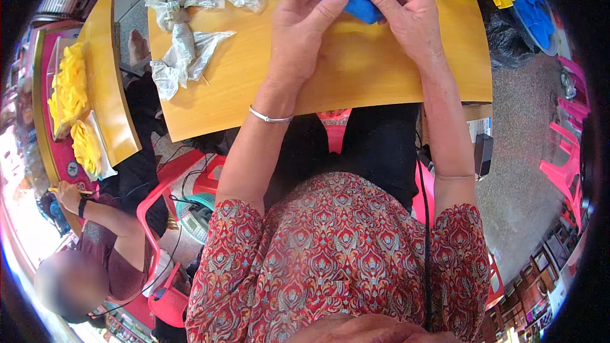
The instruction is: Stuffing small blue fabric pouches with granular material from a plastic bag.
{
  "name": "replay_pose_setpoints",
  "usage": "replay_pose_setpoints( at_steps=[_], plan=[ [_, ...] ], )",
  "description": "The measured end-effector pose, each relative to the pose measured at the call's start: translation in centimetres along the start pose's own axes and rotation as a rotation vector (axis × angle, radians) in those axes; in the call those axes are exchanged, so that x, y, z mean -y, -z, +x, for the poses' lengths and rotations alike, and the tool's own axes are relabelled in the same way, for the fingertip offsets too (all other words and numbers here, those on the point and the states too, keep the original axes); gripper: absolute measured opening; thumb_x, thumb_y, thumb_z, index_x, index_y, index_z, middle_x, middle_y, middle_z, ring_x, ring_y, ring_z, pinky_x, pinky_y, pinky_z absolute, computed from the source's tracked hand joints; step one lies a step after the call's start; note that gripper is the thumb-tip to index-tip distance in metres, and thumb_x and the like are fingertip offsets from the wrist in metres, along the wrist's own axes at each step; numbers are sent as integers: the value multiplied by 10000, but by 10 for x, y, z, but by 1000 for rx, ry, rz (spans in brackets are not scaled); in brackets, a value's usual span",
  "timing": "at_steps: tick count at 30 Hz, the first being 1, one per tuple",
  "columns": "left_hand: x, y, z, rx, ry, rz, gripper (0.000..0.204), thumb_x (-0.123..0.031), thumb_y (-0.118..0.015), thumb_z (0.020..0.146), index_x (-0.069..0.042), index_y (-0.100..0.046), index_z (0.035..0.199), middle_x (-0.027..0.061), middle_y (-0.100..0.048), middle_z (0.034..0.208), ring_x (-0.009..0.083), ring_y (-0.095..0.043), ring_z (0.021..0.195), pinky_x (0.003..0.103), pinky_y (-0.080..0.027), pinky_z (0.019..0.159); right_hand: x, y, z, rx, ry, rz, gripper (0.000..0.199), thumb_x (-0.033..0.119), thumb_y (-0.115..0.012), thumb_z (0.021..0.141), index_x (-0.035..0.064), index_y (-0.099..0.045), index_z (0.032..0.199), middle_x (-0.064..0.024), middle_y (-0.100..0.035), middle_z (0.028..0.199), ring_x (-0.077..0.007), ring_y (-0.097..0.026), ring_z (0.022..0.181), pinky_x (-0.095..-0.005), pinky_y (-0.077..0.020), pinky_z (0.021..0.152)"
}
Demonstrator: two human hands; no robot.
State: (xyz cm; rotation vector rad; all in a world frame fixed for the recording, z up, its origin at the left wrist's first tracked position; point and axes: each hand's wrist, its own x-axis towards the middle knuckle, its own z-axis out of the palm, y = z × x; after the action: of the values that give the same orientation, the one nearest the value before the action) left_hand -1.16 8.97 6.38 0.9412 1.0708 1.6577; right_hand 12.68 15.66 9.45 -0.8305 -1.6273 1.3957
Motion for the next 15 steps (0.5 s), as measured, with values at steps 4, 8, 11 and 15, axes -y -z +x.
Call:
replay_pose_setpoints(
  at_steps=[4, 8, 11, 15],
  plan=[
    [0, 4, 3, -26, 110, -510, 228, -153, -616, 932, -42, -538, 1115, 89, -595, 1123, 175, -581, 1031, 338, -505, 843, 11, 3, -4, 83, 238, -172, 187, 112, -678, 873, 37, -644, 1042, -38, -574, 1027, -114, -571, 889, -218, -470, 750],
    [-2, 7, 4, -8, 124, -535, 227, -140, -600, 938, -37, -537, 1130, 99, -596, 1134, 196, -590, 1043, 373, -512, 868, 8, 3, -3, 144, 196, -243, 212, 126, -714, 842, 52, -656, 1032, -67, -538, 1066, -164, -569, 945, -241, -465, 798],
    [-2, 10, 6, 49, 139, -522, 257, -130, -604, 934, -26, -532, 1158, 109, -597, 1138, 201, -590, 1053, 373, -516, 880, 8, 4, 0, 169, 309, -331, 251, 188, -726, 837, 64, -669, 1047, -93, -517, 1138, -217, -534, 1052, -311, -436, 899],
    [-1, 6, 2, 12, 133, -400, 255, -117, -604, 931, -24, -546, 1161, 93, -622, 1079, 191, -614, 997, 357, -527, 853, 8, 3, -5, 146, 320, -507, 336, 285, -728, 835, 80, -677, 1097, -139, -421, 1327, -294, -410, 1241, -404, -326, 1046]
  ],
)
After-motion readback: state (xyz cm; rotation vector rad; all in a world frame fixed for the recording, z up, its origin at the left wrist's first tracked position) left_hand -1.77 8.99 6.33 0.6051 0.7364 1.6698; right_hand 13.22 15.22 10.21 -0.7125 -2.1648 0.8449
